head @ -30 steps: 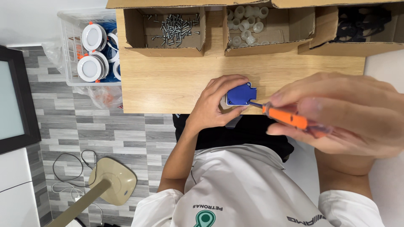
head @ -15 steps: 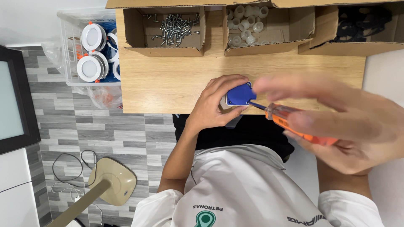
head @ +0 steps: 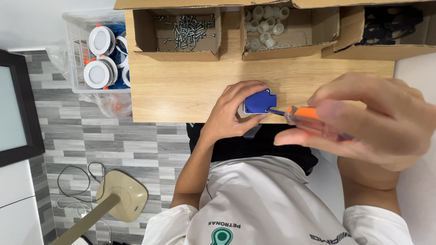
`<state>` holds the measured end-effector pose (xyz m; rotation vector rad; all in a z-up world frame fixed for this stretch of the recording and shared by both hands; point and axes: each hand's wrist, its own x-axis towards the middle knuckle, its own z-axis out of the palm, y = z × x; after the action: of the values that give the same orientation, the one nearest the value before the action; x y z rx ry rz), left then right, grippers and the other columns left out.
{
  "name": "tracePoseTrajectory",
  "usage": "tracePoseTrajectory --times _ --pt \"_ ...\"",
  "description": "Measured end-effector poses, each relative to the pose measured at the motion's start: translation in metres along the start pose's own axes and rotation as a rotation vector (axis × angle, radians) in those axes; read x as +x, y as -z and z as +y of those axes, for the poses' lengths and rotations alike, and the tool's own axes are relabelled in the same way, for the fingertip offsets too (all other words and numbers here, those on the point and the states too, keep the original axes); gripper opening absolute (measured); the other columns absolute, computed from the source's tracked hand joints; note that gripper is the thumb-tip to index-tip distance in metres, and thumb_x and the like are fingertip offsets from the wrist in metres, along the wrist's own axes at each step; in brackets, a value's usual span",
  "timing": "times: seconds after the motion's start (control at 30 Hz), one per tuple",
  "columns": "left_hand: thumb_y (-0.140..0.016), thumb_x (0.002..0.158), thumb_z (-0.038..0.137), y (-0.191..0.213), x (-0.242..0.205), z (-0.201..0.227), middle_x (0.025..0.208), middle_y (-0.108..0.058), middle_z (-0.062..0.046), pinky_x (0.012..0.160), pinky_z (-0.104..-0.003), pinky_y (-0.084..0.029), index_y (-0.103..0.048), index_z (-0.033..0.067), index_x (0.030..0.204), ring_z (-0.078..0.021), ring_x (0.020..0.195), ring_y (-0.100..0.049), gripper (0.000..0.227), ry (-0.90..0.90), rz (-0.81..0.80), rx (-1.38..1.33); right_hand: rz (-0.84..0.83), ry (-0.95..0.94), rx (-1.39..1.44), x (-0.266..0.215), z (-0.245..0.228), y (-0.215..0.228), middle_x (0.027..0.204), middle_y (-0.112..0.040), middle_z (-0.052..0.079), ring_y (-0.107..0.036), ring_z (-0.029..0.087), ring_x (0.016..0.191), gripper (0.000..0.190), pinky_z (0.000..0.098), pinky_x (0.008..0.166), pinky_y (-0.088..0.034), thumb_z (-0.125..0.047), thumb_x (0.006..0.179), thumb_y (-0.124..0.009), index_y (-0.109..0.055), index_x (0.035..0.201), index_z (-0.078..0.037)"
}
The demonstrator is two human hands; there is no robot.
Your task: The person assembles a circular electrical component by attaching a white cover and securing it with orange clips. They then assemble a blue electrical box by inserting a black component, attaching a white cover, and tightening screws with a screwdriver.
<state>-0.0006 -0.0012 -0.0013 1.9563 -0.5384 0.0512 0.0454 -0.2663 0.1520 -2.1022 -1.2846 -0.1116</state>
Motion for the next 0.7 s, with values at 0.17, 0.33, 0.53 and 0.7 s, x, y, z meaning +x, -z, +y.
tracePoseTrajectory --times 0.17,0.33,0.53,0.7 --pt "-0.083 0.102 0.033 0.000 -0.001 -0.001 0.150 -0.068 -0.009 0.122 -0.042 -0.047 -0.058 0.0149 0.149 -0.0281 0.141 -0.067 0.056 -0.003 -0.005 -0.006 0.143 0.065 0.116 -0.011 -0.002 -0.001 0.130 -0.060 0.034 -0.079 0.035 0.111 0.058 0.0378 0.095 -0.070 -0.016 0.095 -0.105 -0.062 0.131 -0.007" --pt "-0.082 0.102 0.034 0.000 0.000 -0.001 0.150 -0.068 -0.008 0.122 -0.043 -0.047 -0.058 0.0156 0.149 -0.0282 0.141 -0.068 0.056 -0.005 0.000 0.001 -0.141 0.096 0.384 -0.015 0.006 0.017 0.168 -0.047 0.037 -0.063 0.048 0.159 0.070 0.0421 0.125 -0.065 0.011 0.104 -0.052 -0.031 0.165 -0.016" --pt "-0.084 0.101 0.034 -0.001 -0.002 -0.001 0.151 -0.068 -0.008 0.122 -0.042 -0.047 -0.058 0.0155 0.149 -0.0277 0.141 -0.067 0.057 0.001 0.004 0.001 -0.101 -0.017 0.251 -0.006 -0.005 0.025 0.145 -0.070 0.026 -0.083 0.033 0.129 0.068 0.0357 0.105 -0.074 0.005 0.093 -0.084 -0.046 0.147 -0.011" --pt "-0.084 0.101 0.034 -0.002 -0.002 0.000 0.150 -0.069 -0.008 0.121 -0.041 -0.048 -0.060 0.0149 0.148 -0.0271 0.140 -0.068 0.057 0.008 0.015 0.008 0.009 -0.044 0.136 -0.011 0.002 0.015 0.131 -0.075 0.023 -0.087 0.029 0.117 0.079 0.0330 0.095 -0.073 -0.018 0.089 -0.105 -0.050 0.144 -0.007"
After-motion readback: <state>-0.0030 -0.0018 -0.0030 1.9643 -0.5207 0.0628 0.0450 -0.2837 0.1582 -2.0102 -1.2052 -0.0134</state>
